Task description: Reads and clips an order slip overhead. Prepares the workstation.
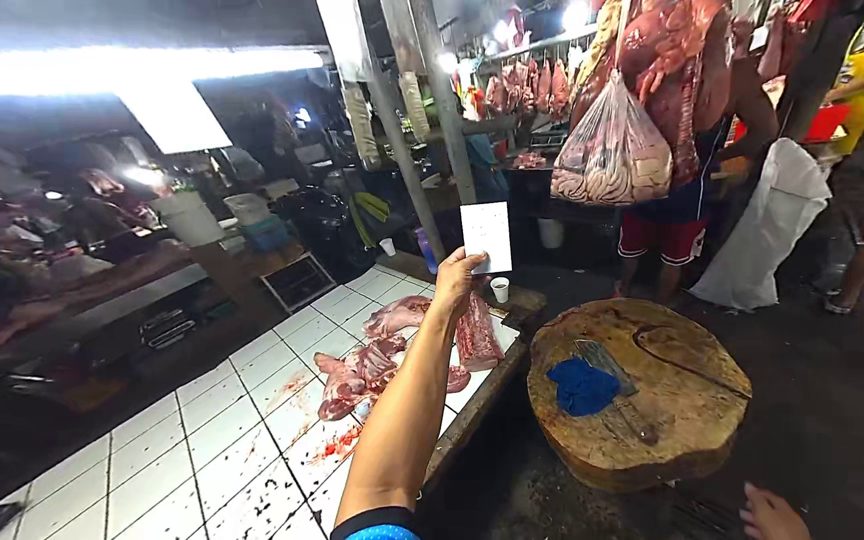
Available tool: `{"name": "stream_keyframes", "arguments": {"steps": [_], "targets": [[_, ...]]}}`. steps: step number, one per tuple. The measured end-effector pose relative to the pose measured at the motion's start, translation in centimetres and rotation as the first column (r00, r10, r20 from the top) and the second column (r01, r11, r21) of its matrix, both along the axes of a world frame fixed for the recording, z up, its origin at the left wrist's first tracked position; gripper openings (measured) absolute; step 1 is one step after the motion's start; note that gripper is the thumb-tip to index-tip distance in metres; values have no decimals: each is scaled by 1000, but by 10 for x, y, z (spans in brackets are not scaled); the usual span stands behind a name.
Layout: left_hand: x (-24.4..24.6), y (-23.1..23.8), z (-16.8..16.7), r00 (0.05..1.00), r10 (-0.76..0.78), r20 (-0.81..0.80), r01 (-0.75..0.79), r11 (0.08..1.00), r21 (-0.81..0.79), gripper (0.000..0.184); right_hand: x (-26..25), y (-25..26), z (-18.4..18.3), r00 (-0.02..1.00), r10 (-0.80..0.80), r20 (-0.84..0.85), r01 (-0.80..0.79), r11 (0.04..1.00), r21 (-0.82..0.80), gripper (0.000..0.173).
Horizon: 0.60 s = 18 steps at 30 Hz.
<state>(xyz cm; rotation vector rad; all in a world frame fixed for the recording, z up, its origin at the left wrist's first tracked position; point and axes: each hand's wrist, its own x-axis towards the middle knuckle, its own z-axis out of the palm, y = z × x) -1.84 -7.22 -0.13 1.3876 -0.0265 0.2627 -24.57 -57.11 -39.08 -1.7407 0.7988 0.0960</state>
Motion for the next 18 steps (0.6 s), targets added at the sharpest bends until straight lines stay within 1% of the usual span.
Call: {"name": "stream_keyframes", "arguments": {"steps": [1, 3, 6, 8, 9, 13, 18], "targets": [[-3, -8, -1, 1000, 13, -5, -13, 1000, -5, 22, 25, 0, 1, 999, -12, 49, 12, 1000, 4, 70], [-8, -23, -3, 1000, 28, -14, -28, 999, -23, 21, 69, 5, 1, 998, -40, 55, 39, 999, 26, 84], [-16, -36, -8, 999, 44, -7, -44, 999, -7, 20, 105, 20, 5, 998, -8, -68, 7, 1000, -11, 95], [-16, -39, -10, 999, 46, 10, -46, 999, 19, 20, 114, 25, -1, 990, 0, -138, -8, 999, -53, 98], [-16, -39, -11, 999, 46, 15, -47, 999, 22, 20, 115, 25, -4, 987, -2, -161, -5, 999, -45, 100], [-11, -38, -10, 998, 53, 28, -53, 999, -1, 21, 118, 25, -7, 984, -30, -177, 44, 996, 76, 97], [-4, -39, -11, 998, 49, 38, -47, 998, -50, 19, 113, 29, -2, 978, -49, -203, 70, 993, 99, 94]]}}
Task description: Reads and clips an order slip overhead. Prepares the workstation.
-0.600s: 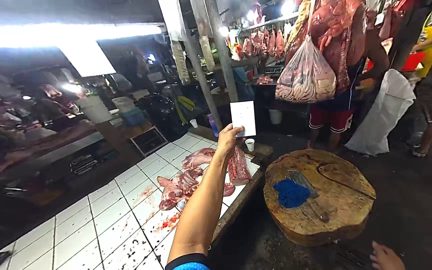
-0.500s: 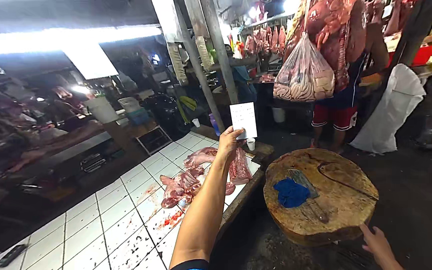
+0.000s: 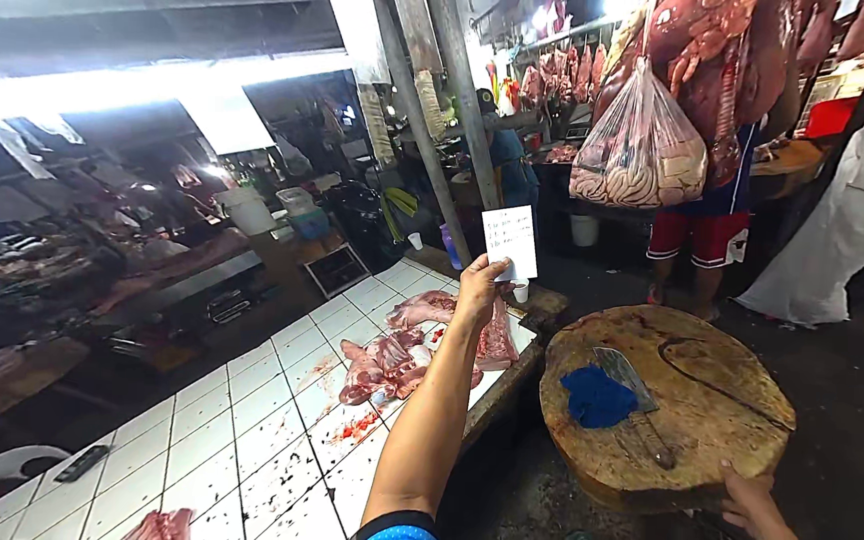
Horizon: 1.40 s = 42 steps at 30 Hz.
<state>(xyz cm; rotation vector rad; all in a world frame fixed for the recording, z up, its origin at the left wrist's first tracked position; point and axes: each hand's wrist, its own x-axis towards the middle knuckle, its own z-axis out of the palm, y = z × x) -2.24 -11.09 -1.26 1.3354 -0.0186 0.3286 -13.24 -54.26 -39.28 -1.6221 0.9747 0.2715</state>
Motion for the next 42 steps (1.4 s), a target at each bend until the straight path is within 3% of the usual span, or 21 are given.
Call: {"name": "stream_keyframes", "arguments": {"steps": [15, 42], "targets": [[18, 3, -8, 999, -24, -23, 24, 1000, -16, 20, 4, -3, -4, 1000, -20, -22, 22, 998, 60, 92], [-10, 17, -19, 997, 77, -31, -77, 997, -5, 19, 6, -1, -10, 999, -20, -37, 21, 999, 24, 93]]}}
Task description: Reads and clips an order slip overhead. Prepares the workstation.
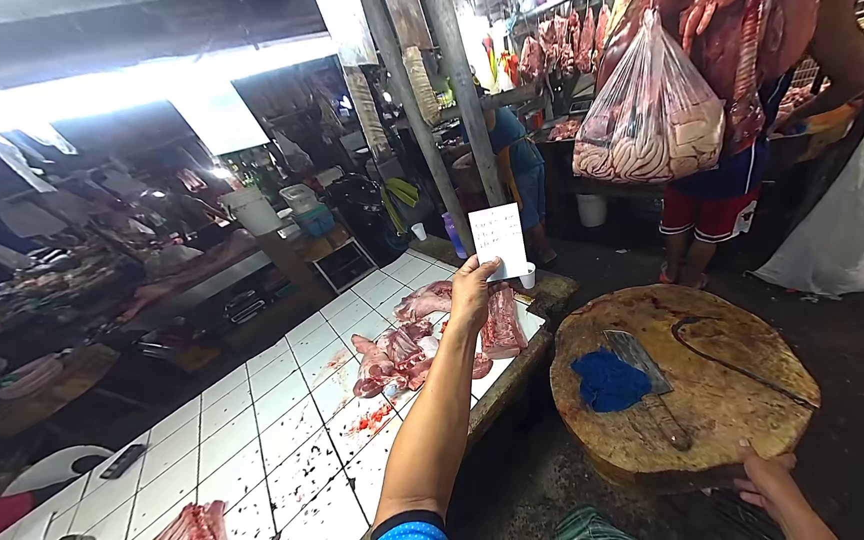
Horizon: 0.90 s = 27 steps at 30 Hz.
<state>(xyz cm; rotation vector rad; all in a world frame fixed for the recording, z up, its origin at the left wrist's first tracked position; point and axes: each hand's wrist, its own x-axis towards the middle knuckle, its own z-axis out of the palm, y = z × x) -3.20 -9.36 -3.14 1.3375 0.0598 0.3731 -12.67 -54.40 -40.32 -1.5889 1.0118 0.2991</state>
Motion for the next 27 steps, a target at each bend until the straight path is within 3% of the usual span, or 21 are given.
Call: {"name": "stream_keyframes", "arguments": {"steps": [27], "targets": [[-1, 2, -3, 1000, 9, 14, -9, 1000, 19, 19, -1, 2, 3, 1000, 13, 14, -13, 1000, -9, 94]]}}
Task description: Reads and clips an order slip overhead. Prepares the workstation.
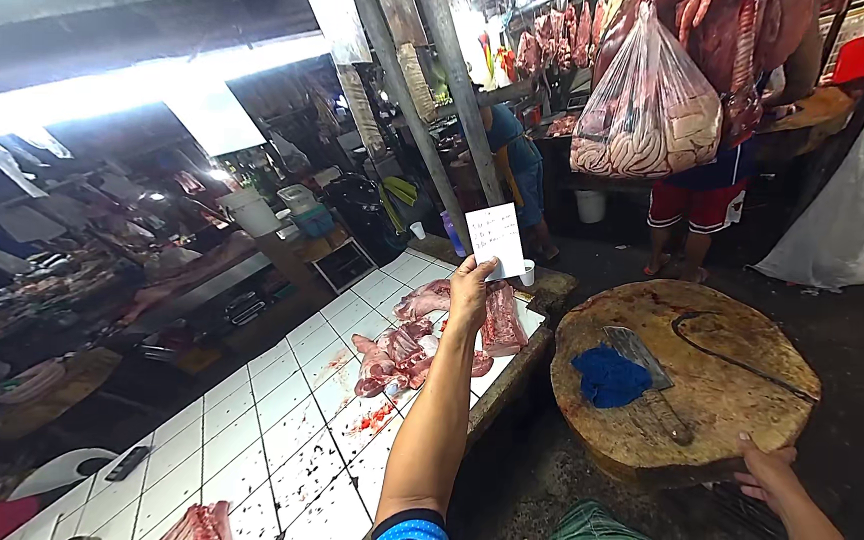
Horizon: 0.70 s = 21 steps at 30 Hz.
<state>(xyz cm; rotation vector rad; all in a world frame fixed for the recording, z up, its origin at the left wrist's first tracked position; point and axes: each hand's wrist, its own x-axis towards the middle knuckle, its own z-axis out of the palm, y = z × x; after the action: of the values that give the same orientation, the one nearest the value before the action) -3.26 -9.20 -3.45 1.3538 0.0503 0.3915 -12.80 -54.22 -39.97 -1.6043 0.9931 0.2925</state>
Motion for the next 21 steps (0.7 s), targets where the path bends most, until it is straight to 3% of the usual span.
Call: {"name": "stream_keyframes", "arguments": {"steps": [21], "targets": [[-3, -1, -2, 1000, 5, -4, -5, 1000, 7, 21, -2, 2, 4, 1000, -6, 10, 6, 1000, 4, 93]]}}
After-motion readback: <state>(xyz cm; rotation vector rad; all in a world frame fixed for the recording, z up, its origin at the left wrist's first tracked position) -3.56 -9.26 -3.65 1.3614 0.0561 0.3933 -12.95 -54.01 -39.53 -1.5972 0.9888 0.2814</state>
